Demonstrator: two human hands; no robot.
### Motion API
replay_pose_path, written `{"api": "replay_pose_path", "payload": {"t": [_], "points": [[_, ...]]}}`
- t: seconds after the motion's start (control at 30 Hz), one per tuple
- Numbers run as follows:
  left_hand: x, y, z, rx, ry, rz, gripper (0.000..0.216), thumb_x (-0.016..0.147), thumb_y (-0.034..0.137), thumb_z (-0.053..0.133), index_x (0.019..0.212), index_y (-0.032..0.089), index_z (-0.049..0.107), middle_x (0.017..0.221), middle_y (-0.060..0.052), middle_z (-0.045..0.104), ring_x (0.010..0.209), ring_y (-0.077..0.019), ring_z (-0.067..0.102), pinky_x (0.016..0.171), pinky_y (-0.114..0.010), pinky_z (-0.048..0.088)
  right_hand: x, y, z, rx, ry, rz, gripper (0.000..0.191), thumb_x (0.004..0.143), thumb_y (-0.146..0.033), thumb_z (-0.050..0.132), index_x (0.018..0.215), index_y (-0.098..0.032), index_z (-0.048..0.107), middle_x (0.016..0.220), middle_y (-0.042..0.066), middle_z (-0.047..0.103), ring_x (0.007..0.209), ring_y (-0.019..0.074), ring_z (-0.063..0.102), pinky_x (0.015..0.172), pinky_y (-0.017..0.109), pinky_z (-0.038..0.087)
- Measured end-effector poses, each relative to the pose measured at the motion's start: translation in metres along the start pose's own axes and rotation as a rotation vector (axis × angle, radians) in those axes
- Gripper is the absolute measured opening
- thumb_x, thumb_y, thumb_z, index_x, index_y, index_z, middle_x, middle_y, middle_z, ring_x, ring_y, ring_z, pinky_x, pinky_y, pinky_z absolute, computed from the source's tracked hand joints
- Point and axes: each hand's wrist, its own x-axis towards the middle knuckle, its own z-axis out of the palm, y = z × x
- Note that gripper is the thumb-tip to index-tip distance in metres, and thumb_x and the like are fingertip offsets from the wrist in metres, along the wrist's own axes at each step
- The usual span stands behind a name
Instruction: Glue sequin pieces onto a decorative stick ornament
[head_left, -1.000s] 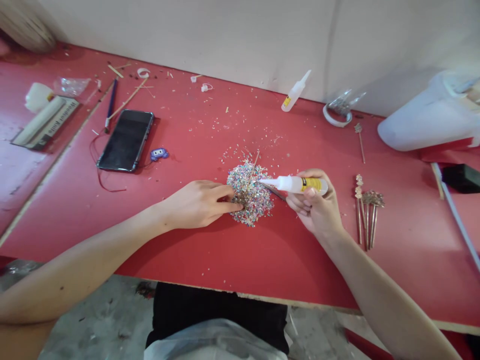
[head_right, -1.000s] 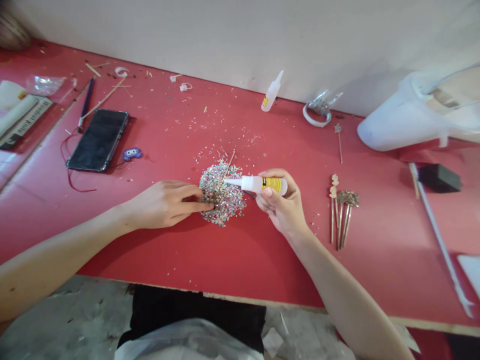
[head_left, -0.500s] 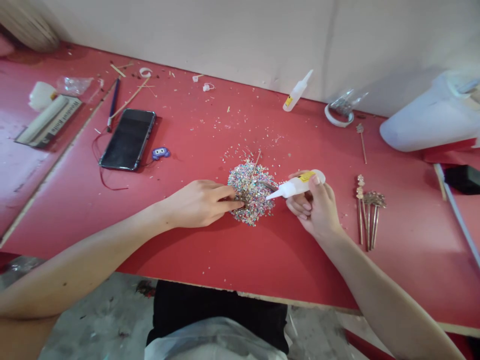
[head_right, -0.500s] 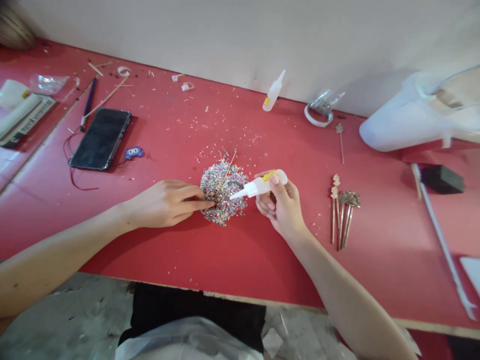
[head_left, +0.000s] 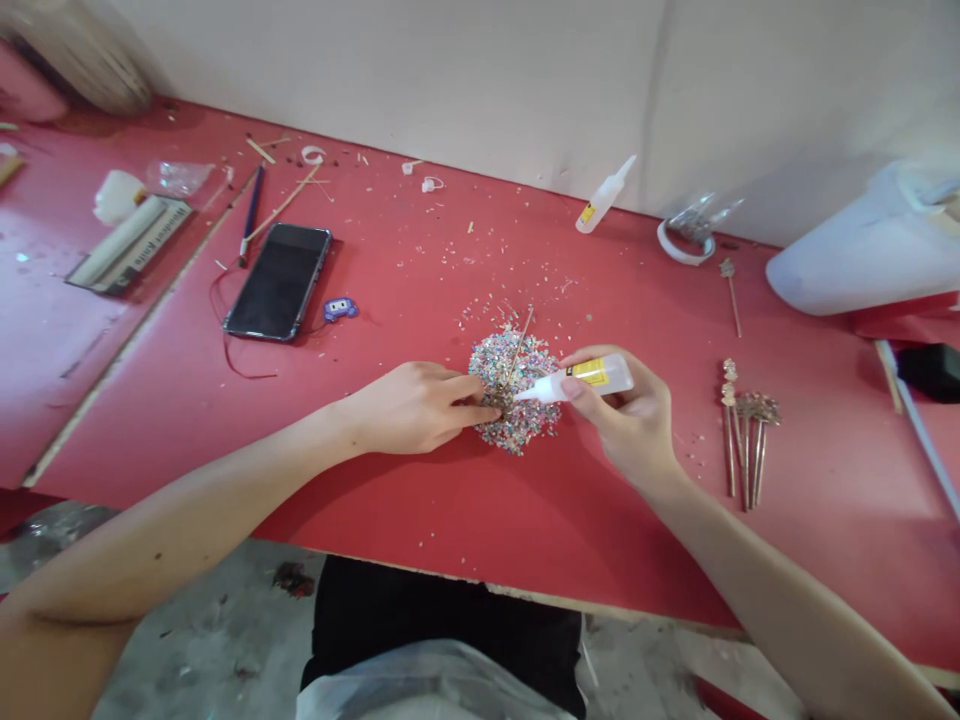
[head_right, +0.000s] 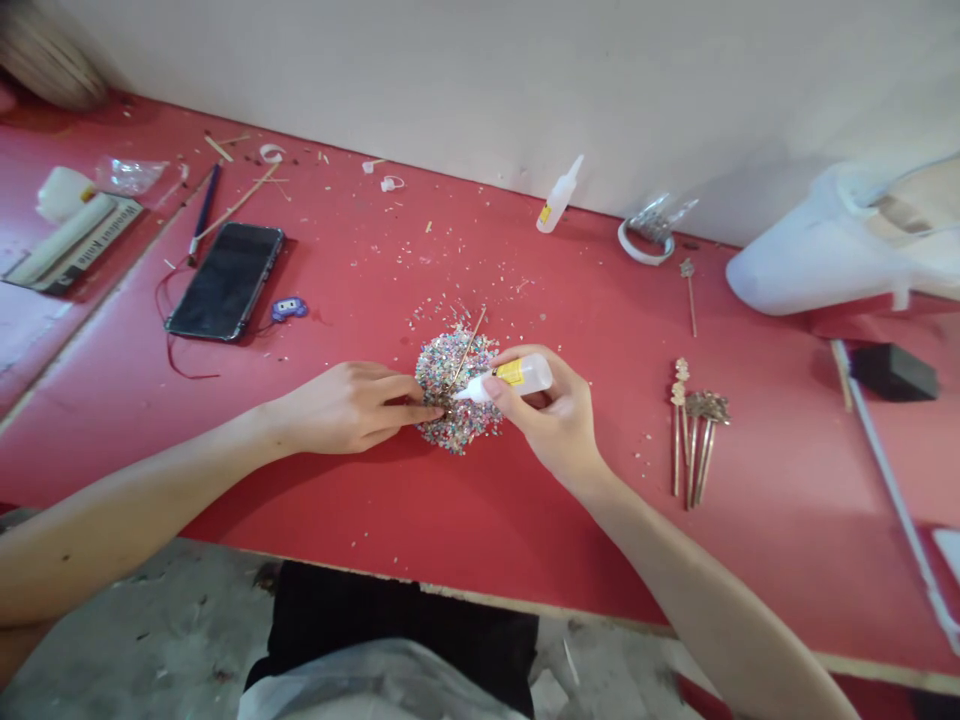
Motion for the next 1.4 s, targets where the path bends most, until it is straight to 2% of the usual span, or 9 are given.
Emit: {"api": "replay_pose_path", "payload": {"t": [0.1,0.27,0.5,0.73,0.93,1.4], "points": [[0.000,-0.001,0.001,0.003,0.008,-0.002,0.032,0.097,0.019,0.041,0.116,0.024,0.066,0.098,-0.003,0.068,0.069,-0.0140,0.062,0.065,-0.029,0.050,0.006,-0.004,0.009,-0.024,-0.041,-0.007,0.023,0.081,-0.044,0.070,0.087,-0.022,0.067,0.071,-0.001,0.063,0.053,0.0088,0.052,0.045,0.022,0.041],[-0.001,-0.003,0.001,0.004,0.007,-0.009,0.031,0.095,0.018,0.044,0.117,0.023,0.065,0.098,-0.004,0.068,0.072,-0.0146,0.064,0.066,-0.029,0.050,0.012,0.008,0.022,0.021,-0.032,-0.023,0.025,0.088,-0.046,0.062,0.089,-0.021,0.063,0.072,-0.001,0.061,0.053,0.0077,0.049,0.046,0.022,0.038],[-0.001,-0.004,0.000,-0.005,-0.003,0.000,0.031,0.095,0.018,0.044,0.116,0.024,0.065,0.099,-0.003,0.067,0.070,-0.0134,0.063,0.065,-0.029,0.050,0.005,0.014,0.025,-0.225,0.059,-0.213,0.018,0.087,-0.039,0.061,0.087,-0.022,0.063,0.074,-0.001,0.065,0.055,0.0088,0.053,0.046,0.021,0.040],[-0.002,-0.004,0.001,-0.024,0.011,0.003,0.032,0.095,0.017,0.042,0.118,0.024,0.064,0.098,-0.003,0.067,0.068,-0.0132,0.061,0.064,-0.029,0.049,0.002,0.011,0.024,-0.313,0.023,-0.186,0.016,0.086,-0.037,0.061,0.088,-0.021,0.062,0.063,-0.004,0.061,0.043,0.0066,0.046,0.040,0.020,0.035],[-0.002,-0.004,0.001,-0.038,-0.003,0.002,0.032,0.096,0.017,0.042,0.118,0.024,0.064,0.098,-0.004,0.066,0.069,-0.0132,0.061,0.066,-0.028,0.050,0.000,0.010,0.024,-0.319,0.038,-0.184,0.018,0.087,-0.040,0.061,0.088,-0.023,0.062,0.069,-0.002,0.064,0.049,0.0085,0.051,0.043,0.021,0.039],[-0.001,-0.005,0.000,-0.030,-0.024,-0.002,0.033,0.096,0.018,0.041,0.119,0.025,0.064,0.099,-0.004,0.066,0.073,-0.0144,0.063,0.067,-0.029,0.050,-0.001,0.010,0.024,-0.351,0.045,-0.215,0.015,0.087,-0.038,0.062,0.088,-0.023,0.061,0.070,-0.002,0.065,0.049,0.0080,0.050,0.043,0.021,0.039]]}}
